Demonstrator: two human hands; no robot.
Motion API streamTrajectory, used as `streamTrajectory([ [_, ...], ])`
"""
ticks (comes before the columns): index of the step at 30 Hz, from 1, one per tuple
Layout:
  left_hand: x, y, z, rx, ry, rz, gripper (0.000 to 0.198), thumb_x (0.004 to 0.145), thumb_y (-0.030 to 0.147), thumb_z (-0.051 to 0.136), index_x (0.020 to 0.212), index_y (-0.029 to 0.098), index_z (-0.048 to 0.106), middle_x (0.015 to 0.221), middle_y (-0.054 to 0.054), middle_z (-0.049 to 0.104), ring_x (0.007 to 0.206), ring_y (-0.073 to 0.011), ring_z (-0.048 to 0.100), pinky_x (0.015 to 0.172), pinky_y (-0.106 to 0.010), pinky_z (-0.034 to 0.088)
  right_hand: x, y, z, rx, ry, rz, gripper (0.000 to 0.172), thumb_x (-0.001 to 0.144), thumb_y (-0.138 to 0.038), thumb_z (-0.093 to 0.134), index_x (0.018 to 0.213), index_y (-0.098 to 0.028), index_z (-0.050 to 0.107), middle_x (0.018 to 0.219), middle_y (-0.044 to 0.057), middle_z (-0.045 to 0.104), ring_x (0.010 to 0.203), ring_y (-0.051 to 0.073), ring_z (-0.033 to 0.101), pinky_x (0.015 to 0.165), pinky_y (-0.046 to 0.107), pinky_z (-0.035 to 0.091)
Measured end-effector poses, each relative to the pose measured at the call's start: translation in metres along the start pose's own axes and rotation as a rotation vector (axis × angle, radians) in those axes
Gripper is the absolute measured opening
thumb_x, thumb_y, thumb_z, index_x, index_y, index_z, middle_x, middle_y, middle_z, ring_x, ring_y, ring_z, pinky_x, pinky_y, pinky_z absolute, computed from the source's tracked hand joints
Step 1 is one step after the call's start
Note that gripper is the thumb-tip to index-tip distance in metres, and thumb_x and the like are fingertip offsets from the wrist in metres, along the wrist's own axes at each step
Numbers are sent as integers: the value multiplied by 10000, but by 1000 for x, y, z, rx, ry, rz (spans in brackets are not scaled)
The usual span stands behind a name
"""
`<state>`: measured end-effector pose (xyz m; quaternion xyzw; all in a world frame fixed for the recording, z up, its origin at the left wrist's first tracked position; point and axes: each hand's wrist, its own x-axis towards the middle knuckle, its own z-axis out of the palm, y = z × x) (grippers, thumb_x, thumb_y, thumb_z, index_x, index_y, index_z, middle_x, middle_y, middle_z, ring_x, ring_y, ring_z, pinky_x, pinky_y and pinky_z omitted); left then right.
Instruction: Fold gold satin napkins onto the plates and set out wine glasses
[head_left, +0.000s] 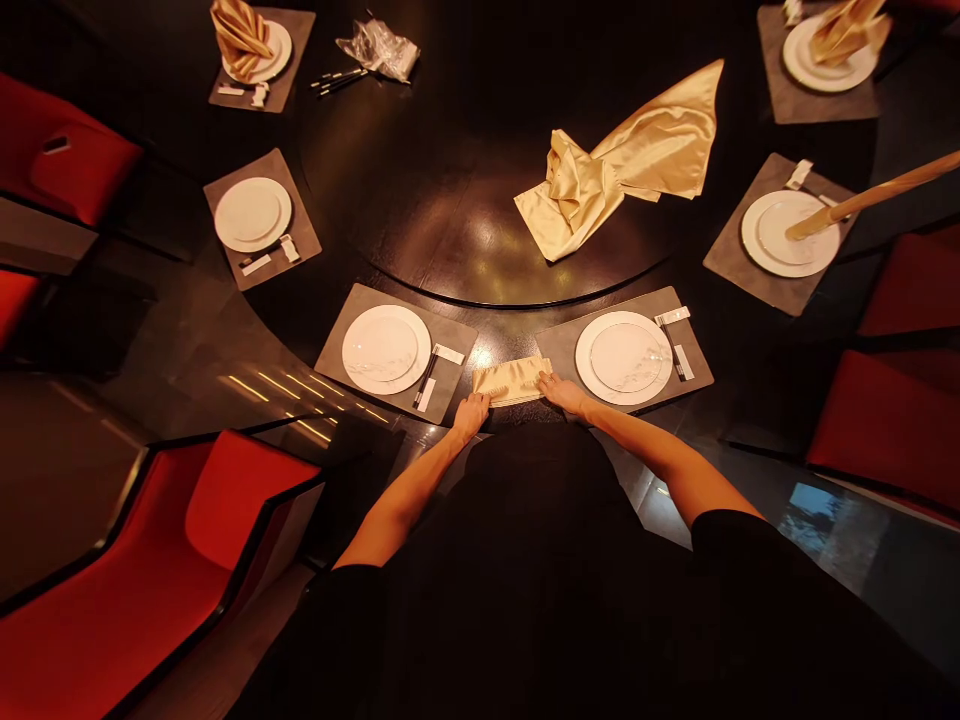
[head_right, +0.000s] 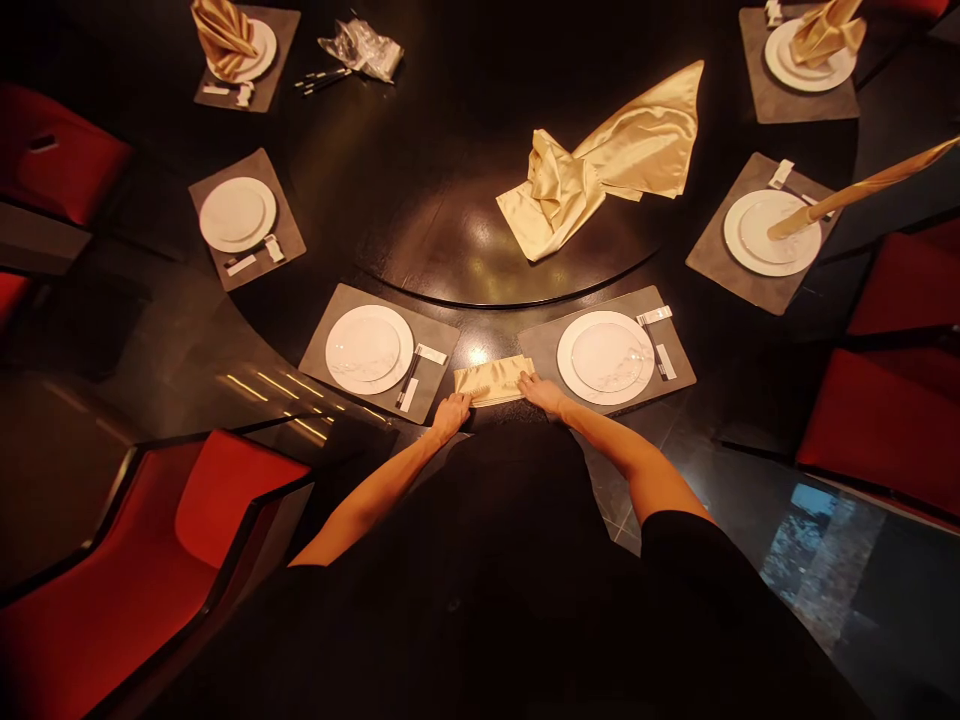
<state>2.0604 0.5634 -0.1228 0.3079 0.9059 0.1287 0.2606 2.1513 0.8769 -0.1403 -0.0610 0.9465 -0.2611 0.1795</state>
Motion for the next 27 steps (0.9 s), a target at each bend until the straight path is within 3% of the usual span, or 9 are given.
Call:
streamTrajectory([
  [4, -3, 8, 13, 123, 31, -23, 459, 932, 179, 653, 1386, 111, 654, 1239, -254, 691, 1195, -369, 618, 1035, -465, 475, 5, -18, -3, -24, 70, 29, 424, 985, -111, 440, 1343, -162, 662, 1368, 258, 660, 1454, 405, 491, 944, 528, 638],
  [8, -2, 5, 15, 64, 61, -72, 369, 964, 147, 579, 1316, 136, 691, 1201, -213, 690, 1161, -331, 617, 1026, -451, 496, 18, -24, -36, -89, 17, -80, 303, 962, -164, 515, 1191, -153, 712, 1203, 236, 698, 1322, 394, 563, 1113, 568, 534],
  [10, -4, 3, 15, -70, 88, -39, 294, 964, 140, 572, 1221, 148, 714, 1185, -184, 691, 1166, -309, 612, 1035, -434, 508, 29, -27, -64, -78, 22, -172, 255, 965, -205, 543, 1136, -140, 721, 1165, 221, 700, 1220, 377, 596, 1174, 579, 463],
  [13, -10, 7, 23, -450, 85, 39, 173, 990, 206, 580, 1085, 169, 719, 1065, -116, 705, 1053, -255, 645, 992, -395, 543, 59, -39, -105, 18, 55, -271, 282, 977, -263, 559, 1176, -133, 712, 1135, 176, 708, 1117, 330, 614, 1126, 507, 474],
  [15, -14, 15, 34, -759, 62, -14, 230, 991, 278, 615, 1168, 163, 708, 969, -74, 705, 908, -208, 663, 884, -350, 565, 89, -51, -121, 76, 79, -267, 329, 959, -293, 603, 1220, -123, 706, 1161, 157, 716, 1116, 310, 619, 1081, 442, 489],
  [18, -19, 26, 49, -1041, 45, -137, 661, 929, 296, 697, 1556, 181, 520, 1059, -69, 722, 782, -149, 664, 777, -293, 559, 139, -65, -121, 84, 23, -165, 318, 899, -262, 687, 1163, -94, 747, 1158, 152, 746, 1063, 273, 652, 1002, 349, 495],
  [20, -20, 27, 53, -1025, 32, -136, 903, 889, 245, 715, 1709, 233, 335, 1255, -115, 703, 745, -125, 657, 786, -304, 573, 164, -67, -108, 88, -76, -21, 252, 872, -206, 716, 1086, -88, 780, 1083, 134, 779, 946, 222, 669, 889, 279, 488],
  [23, -20, 21, 52, -831, 11, -63, 917, 893, 166, 673, 1743, 231, 337, 1346, -151, 648, 754, -139, 643, 882, -364, 590, 183, -62, -89, 111, -143, 162, 243, 879, -167, 723, 1097, -82, 792, 998, 105, 802, 818, 173, 649, 751, 233, 450],
  [27, -15, 16, 49, -696, 7, -38, 841, 913, 115, 622, 1725, 204, 420, 1206, -114, 637, 817, -171, 648, 967, -385, 582, 176, -50, -86, 126, -75, 156, 342, 925, -198, 729, 1248, -86, 741, 1100, 98, 801, 858, 166, 642, 761, 216, 449],
])
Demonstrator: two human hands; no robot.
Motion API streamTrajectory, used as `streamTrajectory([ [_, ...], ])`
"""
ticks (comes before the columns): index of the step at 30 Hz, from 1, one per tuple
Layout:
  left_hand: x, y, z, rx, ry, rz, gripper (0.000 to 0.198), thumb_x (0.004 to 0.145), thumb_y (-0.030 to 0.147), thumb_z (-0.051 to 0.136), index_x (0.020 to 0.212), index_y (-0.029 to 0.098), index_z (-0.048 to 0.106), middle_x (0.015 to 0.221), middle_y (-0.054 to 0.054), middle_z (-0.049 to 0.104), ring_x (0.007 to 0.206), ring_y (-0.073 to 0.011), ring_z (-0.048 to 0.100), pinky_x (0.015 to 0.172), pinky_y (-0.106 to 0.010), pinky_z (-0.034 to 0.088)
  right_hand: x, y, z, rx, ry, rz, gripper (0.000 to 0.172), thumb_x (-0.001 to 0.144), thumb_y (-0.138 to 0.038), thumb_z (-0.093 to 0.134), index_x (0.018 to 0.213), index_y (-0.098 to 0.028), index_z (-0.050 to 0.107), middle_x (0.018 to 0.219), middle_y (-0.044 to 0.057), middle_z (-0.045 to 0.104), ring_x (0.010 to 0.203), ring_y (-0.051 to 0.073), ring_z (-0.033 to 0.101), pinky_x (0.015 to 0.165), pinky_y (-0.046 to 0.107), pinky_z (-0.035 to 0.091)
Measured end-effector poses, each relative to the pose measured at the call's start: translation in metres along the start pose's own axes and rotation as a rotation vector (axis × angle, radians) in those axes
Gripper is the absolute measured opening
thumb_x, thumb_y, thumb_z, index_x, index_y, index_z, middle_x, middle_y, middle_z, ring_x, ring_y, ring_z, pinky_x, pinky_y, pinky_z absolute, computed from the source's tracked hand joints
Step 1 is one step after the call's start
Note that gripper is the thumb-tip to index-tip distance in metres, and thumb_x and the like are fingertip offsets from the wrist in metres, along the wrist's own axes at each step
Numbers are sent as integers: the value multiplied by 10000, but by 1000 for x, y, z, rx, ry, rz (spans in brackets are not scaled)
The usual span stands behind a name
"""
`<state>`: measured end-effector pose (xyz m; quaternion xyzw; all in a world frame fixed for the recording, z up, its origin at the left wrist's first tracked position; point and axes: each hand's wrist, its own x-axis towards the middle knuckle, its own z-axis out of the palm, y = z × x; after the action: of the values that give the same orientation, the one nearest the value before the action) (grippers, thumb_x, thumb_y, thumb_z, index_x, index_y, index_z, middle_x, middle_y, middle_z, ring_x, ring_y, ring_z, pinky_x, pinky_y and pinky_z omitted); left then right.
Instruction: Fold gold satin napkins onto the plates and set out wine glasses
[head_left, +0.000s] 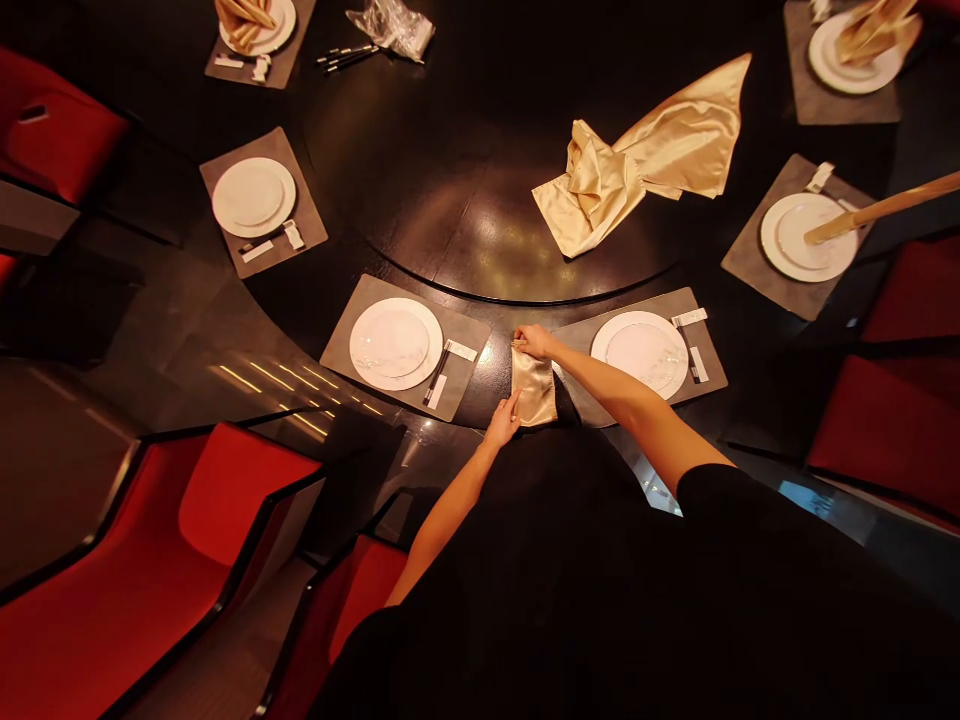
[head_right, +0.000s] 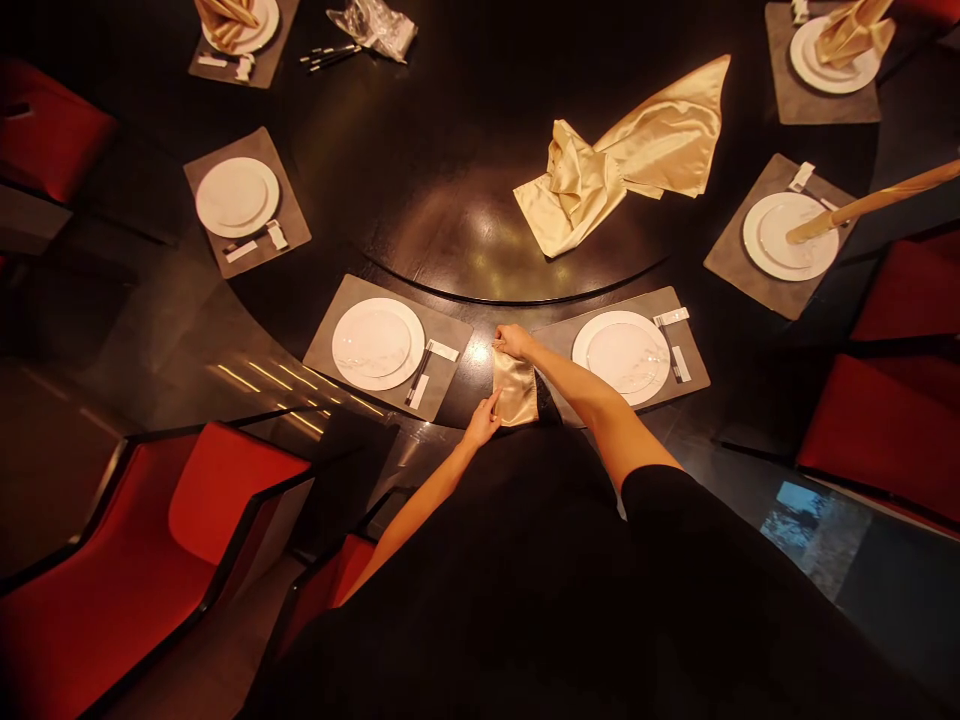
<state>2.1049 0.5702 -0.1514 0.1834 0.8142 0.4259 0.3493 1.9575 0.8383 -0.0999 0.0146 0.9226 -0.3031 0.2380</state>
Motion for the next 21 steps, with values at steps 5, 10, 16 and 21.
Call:
streamTrajectory([
  [5, 20, 5, 3, -377, 36, -212, 1035, 857, 173, 724, 1778, 244, 257, 1182, -71, 663, 745, -154, 705, 846, -394, 639, -54, -2, 7, 18, 161, -242, 275, 1091, -284, 582, 1269, -101, 683, 1169, 95, 748, 974, 162, 605, 899, 233, 450],
  [10, 34, 17, -5, -836, 10, -360, 1050, 833, 195, 802, 1743, 274, 285, 1196, -81, 715, 827, -148, 765, 874, -374, 661, -123, -17, 62, -76, 72, -443, 174, 1072, -321, 630, 1126, -193, 735, 1134, 106, 719, 1075, 242, 617, 982, 329, 488],
  [16, 22, 21, -24, -995, -101, -380, 1065, 788, 158, 844, 1706, 338, 334, 1310, -101, 728, 853, -159, 789, 858, -347, 664, -142, -6, 102, -33, 72, -473, 283, 1132, -334, 511, 1234, -200, 739, 1156, 113, 694, 1125, 257, 623, 1003, 368, 520],
  [21, 23, 25, -33, -1029, -161, -434, 993, 841, 334, 787, 1714, 340, 313, 1299, -101, 724, 815, -178, 795, 776, -325, 662, -140, -2, 108, -15, 77, -455, 299, 1140, -305, 493, 1241, -166, 738, 1173, 121, 698, 1144, 246, 617, 1025, 371, 525],
])
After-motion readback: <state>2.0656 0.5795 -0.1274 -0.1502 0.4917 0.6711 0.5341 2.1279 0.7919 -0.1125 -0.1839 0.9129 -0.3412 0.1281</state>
